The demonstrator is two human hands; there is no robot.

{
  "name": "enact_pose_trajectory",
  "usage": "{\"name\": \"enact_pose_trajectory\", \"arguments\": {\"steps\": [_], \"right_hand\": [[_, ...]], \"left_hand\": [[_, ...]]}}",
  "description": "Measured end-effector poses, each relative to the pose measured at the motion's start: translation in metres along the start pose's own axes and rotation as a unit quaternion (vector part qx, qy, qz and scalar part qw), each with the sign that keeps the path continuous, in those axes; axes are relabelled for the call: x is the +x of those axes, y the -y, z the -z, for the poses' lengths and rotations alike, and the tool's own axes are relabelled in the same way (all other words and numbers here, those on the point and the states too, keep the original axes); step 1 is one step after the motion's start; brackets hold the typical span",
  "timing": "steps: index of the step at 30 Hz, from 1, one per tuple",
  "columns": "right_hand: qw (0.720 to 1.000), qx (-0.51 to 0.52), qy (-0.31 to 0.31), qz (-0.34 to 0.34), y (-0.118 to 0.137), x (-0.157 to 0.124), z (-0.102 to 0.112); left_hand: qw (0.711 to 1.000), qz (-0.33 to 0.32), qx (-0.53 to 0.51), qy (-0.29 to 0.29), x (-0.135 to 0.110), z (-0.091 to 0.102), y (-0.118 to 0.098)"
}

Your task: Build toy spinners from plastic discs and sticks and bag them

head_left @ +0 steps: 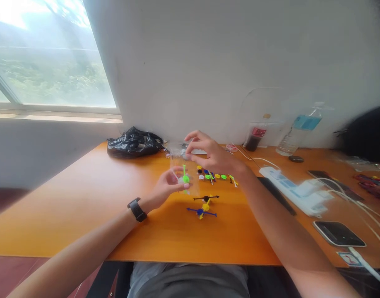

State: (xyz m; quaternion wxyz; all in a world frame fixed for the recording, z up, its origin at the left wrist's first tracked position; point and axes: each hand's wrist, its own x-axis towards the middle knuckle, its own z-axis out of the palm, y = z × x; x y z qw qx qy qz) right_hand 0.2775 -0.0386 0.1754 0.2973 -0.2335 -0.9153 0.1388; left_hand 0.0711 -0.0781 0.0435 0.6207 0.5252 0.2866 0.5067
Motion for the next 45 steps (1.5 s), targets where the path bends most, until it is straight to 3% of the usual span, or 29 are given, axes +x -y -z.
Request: {"name": "enact_pose_trajectory", "arguments": {"steps": [2, 6, 8, 10, 12, 16, 20, 22, 25, 28, 31, 34, 41, 45], "right_hand": [[0.999, -0.015, -0.034, 0.009, -0.001, 0.0, -0.001], [0.999, -0.018, -0.03, 0.023, -0.004, 0.0, -0.002], [0.997, -0.017, -0.072, 0.023, -0.005, 0.0, 0.0], [0.992, -0.019, -0.123, 0.007, -0.007, 0.001, 0.003], [0.993, -0.028, -0.115, -0.028, -0.01, -0.001, 0.008], [0.992, -0.014, 0.052, -0.115, -0.02, -0.005, 0.017], [0.968, 0.001, 0.22, -0.125, -0.036, -0.006, 0.01], [0.935, 0.001, 0.329, -0.131, -0.046, -0.004, -0.003], [0.863, 0.001, 0.477, -0.167, -0.06, -0.002, -0.03], [0.829, 0.023, 0.533, -0.169, -0.071, -0.001, -0.055], [0.824, 0.028, 0.54, -0.168, -0.08, -0.002, -0.066], [0.838, 0.042, 0.521, -0.161, -0.084, -0.003, -0.064], [0.882, 0.107, 0.426, -0.172, -0.081, -0.004, -0.031], [0.907, 0.205, 0.319, -0.185, -0.075, -0.006, -0.012]], "left_hand": [[1.0, 0.007, -0.001, -0.011, 0.0, 0.0, 0.001], [0.999, 0.018, 0.03, -0.017, 0.0, 0.002, 0.001], [0.998, 0.016, 0.052, -0.025, 0.001, 0.004, 0.002], [0.998, 0.013, 0.055, -0.04, 0.002, 0.006, 0.003], [0.998, 0.018, 0.026, -0.058, 0.005, 0.007, 0.005], [0.994, 0.044, -0.029, -0.095, 0.01, 0.01, 0.007], [0.992, 0.051, -0.019, -0.11, 0.012, 0.011, 0.005], [0.993, 0.048, -0.013, -0.109, 0.013, 0.011, 0.006], [0.992, 0.042, -0.002, -0.121, 0.013, 0.014, 0.008], [0.991, 0.042, 0.018, -0.129, 0.014, 0.016, 0.011], [0.99, 0.046, 0.039, -0.127, 0.014, 0.017, 0.012], [0.991, 0.05, 0.036, -0.121, 0.013, 0.016, 0.01], [0.992, 0.043, 0.03, -0.113, 0.014, 0.017, 0.013], [0.992, 0.033, 0.057, -0.107, 0.013, 0.02, 0.015]]}}
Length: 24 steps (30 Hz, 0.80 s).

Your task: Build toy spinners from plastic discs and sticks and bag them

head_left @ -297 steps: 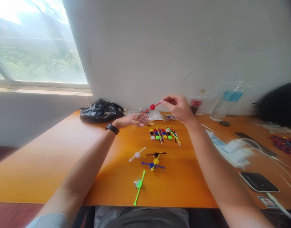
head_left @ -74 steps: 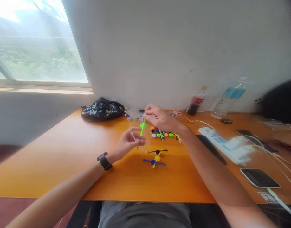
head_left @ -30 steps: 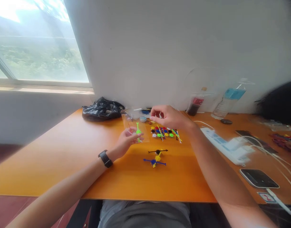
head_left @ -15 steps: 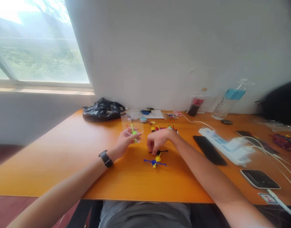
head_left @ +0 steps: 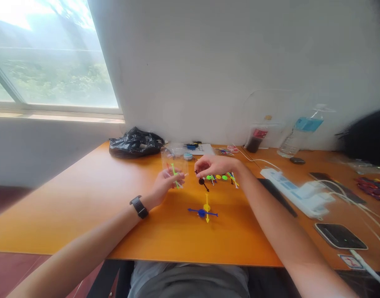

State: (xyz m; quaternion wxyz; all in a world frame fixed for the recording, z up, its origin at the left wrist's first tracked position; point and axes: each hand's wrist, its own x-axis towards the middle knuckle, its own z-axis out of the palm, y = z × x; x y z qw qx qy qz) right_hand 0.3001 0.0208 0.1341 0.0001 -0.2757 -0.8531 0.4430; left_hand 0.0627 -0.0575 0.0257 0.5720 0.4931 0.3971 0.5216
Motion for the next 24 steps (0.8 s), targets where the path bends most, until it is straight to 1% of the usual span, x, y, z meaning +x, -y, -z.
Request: {"name": "enact_pose_trajectory", "arguments": {"steps": [2, 4, 6, 8, 11, 12, 14, 19, 21, 24], "right_hand": [[0.995, 0.044, -0.084, 0.026, 0.005, -0.007, 0.005], [0.979, 0.066, -0.185, 0.061, 0.011, -0.014, 0.011], [0.953, 0.076, -0.276, 0.102, 0.018, -0.019, 0.015], [0.921, 0.082, -0.355, 0.141, 0.026, -0.022, 0.016], [0.873, 0.075, -0.445, 0.183, 0.039, -0.022, 0.01], [0.863, 0.065, -0.463, 0.192, 0.043, -0.02, 0.006], [0.856, 0.038, -0.476, 0.199, 0.051, -0.017, -0.003], [0.861, -0.079, -0.464, 0.192, 0.062, -0.009, -0.022], [0.861, -0.117, -0.458, 0.186, 0.063, -0.006, -0.026], [0.869, -0.148, -0.441, 0.171, 0.062, -0.003, -0.027]], "left_hand": [[1.0, 0.002, 0.0, -0.001, 0.0, 0.0, 0.0], [1.0, 0.009, -0.001, -0.001, -0.001, -0.001, 0.0], [1.0, 0.012, 0.007, 0.002, -0.003, -0.003, -0.002], [1.0, 0.007, 0.017, 0.004, -0.005, -0.006, -0.004], [1.0, -0.004, 0.018, 0.009, -0.008, -0.009, -0.005], [1.0, -0.006, 0.016, 0.012, -0.008, -0.009, -0.005], [1.0, -0.006, 0.016, 0.019, -0.009, -0.01, -0.005], [1.0, -0.003, 0.015, 0.027, -0.011, -0.012, -0.009], [0.999, -0.003, 0.018, 0.027, -0.012, -0.013, -0.011], [0.999, -0.003, 0.025, 0.028, -0.013, -0.014, -0.013]]}}
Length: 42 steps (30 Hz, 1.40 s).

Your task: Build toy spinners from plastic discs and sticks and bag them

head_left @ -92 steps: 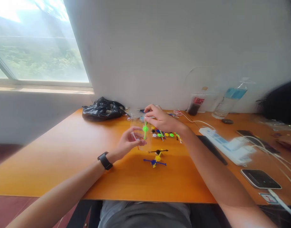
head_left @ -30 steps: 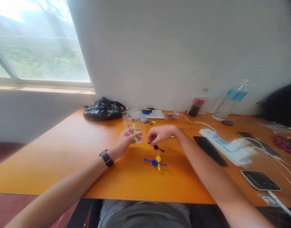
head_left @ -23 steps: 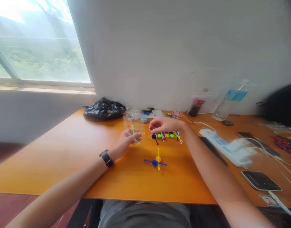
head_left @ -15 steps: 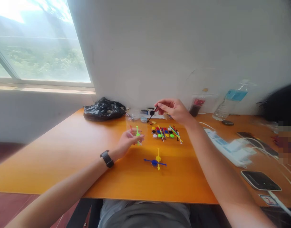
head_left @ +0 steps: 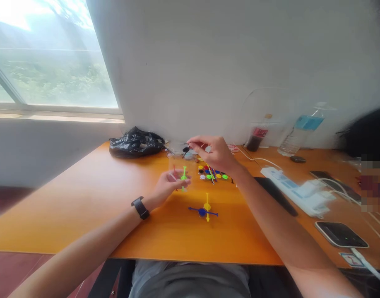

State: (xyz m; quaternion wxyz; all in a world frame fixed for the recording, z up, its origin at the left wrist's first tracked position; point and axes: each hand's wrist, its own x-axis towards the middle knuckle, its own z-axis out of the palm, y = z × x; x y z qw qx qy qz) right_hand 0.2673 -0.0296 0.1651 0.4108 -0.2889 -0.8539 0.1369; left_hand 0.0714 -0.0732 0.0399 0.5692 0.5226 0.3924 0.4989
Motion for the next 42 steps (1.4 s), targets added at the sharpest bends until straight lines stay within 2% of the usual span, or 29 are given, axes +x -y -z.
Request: {"name": "enact_pose_trajectory", "arguments": {"steps": [7, 11, 16, 22, 28, 29, 33, 37, 42], "right_hand": [[0.999, -0.019, 0.013, 0.028, -0.001, 0.001, -0.001], [0.998, -0.051, 0.017, 0.02, -0.005, 0.001, 0.0], [0.994, -0.064, 0.088, -0.014, -0.012, -0.001, -0.004], [0.989, -0.05, 0.131, -0.052, -0.013, -0.003, 0.004], [0.974, 0.002, 0.222, -0.04, -0.012, -0.002, 0.015], [0.975, 0.01, 0.218, -0.037, -0.011, -0.002, 0.015], [0.991, 0.011, 0.135, 0.002, -0.004, -0.001, 0.01], [0.983, 0.009, 0.184, 0.01, -0.003, -0.003, 0.007], [0.981, 0.031, 0.193, 0.016, -0.005, -0.004, 0.003]], "left_hand": [[1.0, -0.006, -0.003, 0.005, -0.001, 0.0, -0.001], [1.0, -0.01, 0.002, 0.02, -0.001, -0.001, 0.0], [0.999, -0.016, 0.005, 0.036, -0.002, -0.001, 0.0], [0.999, -0.028, -0.001, 0.032, 0.0, 0.0, 0.001], [0.999, -0.033, -0.001, 0.018, -0.001, -0.001, 0.0], [0.999, -0.033, -0.001, 0.016, -0.002, -0.001, 0.0], [0.998, -0.051, -0.015, 0.027, -0.002, -0.001, -0.001], [0.997, -0.06, -0.004, 0.038, -0.002, -0.001, -0.003], [0.998, -0.037, -0.003, 0.059, -0.005, -0.003, -0.006]]}}
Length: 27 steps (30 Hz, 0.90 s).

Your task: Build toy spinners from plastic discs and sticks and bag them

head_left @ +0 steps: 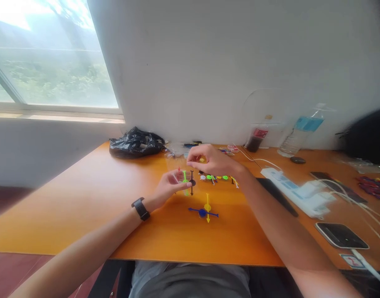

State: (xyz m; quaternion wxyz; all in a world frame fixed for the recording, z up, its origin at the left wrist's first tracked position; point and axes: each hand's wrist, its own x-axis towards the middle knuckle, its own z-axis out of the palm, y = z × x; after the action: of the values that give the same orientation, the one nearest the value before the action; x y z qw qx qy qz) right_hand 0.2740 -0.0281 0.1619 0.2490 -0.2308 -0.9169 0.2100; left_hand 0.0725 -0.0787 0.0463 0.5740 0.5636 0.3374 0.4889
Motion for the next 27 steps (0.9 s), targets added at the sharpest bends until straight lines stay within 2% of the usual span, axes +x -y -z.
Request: {"name": "enact_pose_trajectory", "arguments": {"steps": [2, 7, 9, 11, 12, 14, 16, 18, 20, 22, 24, 27], "right_hand": [[1.0, 0.018, -0.006, -0.002, 0.001, 0.001, -0.001], [0.992, 0.004, -0.125, -0.021, 0.005, 0.002, 0.0], [0.991, -0.02, -0.132, -0.023, 0.005, 0.001, 0.002], [0.996, -0.034, -0.072, -0.035, 0.003, -0.001, 0.004], [0.998, -0.035, -0.014, -0.046, 0.001, -0.002, 0.004], [0.986, -0.036, 0.149, -0.071, -0.003, -0.005, 0.0], [0.938, -0.05, 0.328, -0.1, -0.006, -0.005, -0.009], [0.875, -0.082, 0.457, -0.135, -0.006, -0.003, -0.023], [0.835, -0.111, 0.513, -0.167, -0.004, 0.0, -0.04], [0.819, -0.13, 0.53, -0.178, -0.002, 0.003, -0.053], [0.817, -0.14, 0.532, -0.172, -0.002, 0.005, -0.061], [0.832, -0.135, 0.518, -0.15, -0.006, 0.004, -0.064]], "left_hand": [[1.0, 0.006, 0.005, -0.005, 0.001, 0.0, 0.001], [0.999, 0.003, 0.014, -0.047, 0.004, 0.003, 0.007], [0.997, 0.004, 0.011, -0.075, 0.006, 0.005, 0.009], [0.995, 0.006, 0.012, -0.098, 0.008, 0.008, 0.01], [0.994, 0.007, 0.015, -0.104, 0.009, 0.01, 0.011], [0.994, 0.007, 0.023, -0.109, 0.011, 0.013, 0.013], [0.994, 0.009, 0.03, -0.109, 0.012, 0.015, 0.016], [0.993, 0.018, 0.032, -0.11, 0.012, 0.016, 0.018], [0.993, 0.029, 0.027, -0.109, 0.012, 0.016, 0.02], [0.993, 0.034, 0.02, -0.107, 0.011, 0.015, 0.02], [0.994, 0.034, 0.016, -0.105, 0.011, 0.014, 0.021], [0.994, 0.027, 0.013, -0.102, 0.012, 0.014, 0.021]]}}
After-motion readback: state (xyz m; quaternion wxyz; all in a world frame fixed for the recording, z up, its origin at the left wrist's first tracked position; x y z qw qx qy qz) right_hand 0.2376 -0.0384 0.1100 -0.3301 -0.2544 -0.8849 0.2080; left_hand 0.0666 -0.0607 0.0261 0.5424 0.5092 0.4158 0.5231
